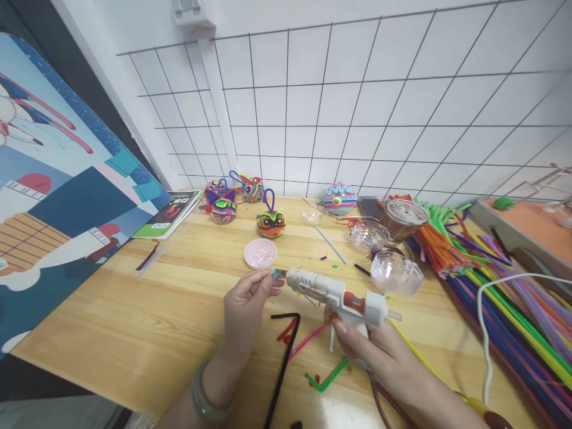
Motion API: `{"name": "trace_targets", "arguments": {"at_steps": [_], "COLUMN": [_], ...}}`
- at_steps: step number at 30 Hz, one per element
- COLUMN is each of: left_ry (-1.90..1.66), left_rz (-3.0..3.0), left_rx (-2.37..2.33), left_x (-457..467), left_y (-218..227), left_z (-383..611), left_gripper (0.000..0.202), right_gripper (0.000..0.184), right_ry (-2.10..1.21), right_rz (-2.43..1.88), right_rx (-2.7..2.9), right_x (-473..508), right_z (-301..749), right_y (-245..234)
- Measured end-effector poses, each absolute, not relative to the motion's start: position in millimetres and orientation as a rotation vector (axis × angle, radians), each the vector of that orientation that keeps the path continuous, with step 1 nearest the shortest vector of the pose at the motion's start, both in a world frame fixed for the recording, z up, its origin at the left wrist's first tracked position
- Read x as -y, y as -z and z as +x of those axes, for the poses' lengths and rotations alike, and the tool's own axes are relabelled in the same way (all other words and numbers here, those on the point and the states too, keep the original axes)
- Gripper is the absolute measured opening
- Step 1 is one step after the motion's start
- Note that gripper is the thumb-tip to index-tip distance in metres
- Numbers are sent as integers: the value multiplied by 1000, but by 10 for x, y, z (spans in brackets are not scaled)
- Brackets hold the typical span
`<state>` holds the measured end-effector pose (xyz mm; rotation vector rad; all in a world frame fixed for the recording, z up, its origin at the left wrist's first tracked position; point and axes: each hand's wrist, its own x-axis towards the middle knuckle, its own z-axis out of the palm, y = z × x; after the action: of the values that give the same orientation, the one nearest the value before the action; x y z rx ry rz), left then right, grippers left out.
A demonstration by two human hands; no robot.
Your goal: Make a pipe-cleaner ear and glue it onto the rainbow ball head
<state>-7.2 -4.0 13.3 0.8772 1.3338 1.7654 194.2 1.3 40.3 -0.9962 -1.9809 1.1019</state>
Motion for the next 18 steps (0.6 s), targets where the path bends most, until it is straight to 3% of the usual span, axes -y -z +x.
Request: {"name": "trace_targets", "arguments": {"at_steps": [18], "left_ry": [-1794], "left_rz": [819], "left_rx": [-1339], "left_x": [41], "left_y": [-128], "left_z": [-76], "left_gripper": [16], "right_gripper": [22], "right_ry": [-1159], "right_rz": [-1008], "right_rx": [1935], "right_x": [-8], "right_z": [1972], "right_y": [-344]}}
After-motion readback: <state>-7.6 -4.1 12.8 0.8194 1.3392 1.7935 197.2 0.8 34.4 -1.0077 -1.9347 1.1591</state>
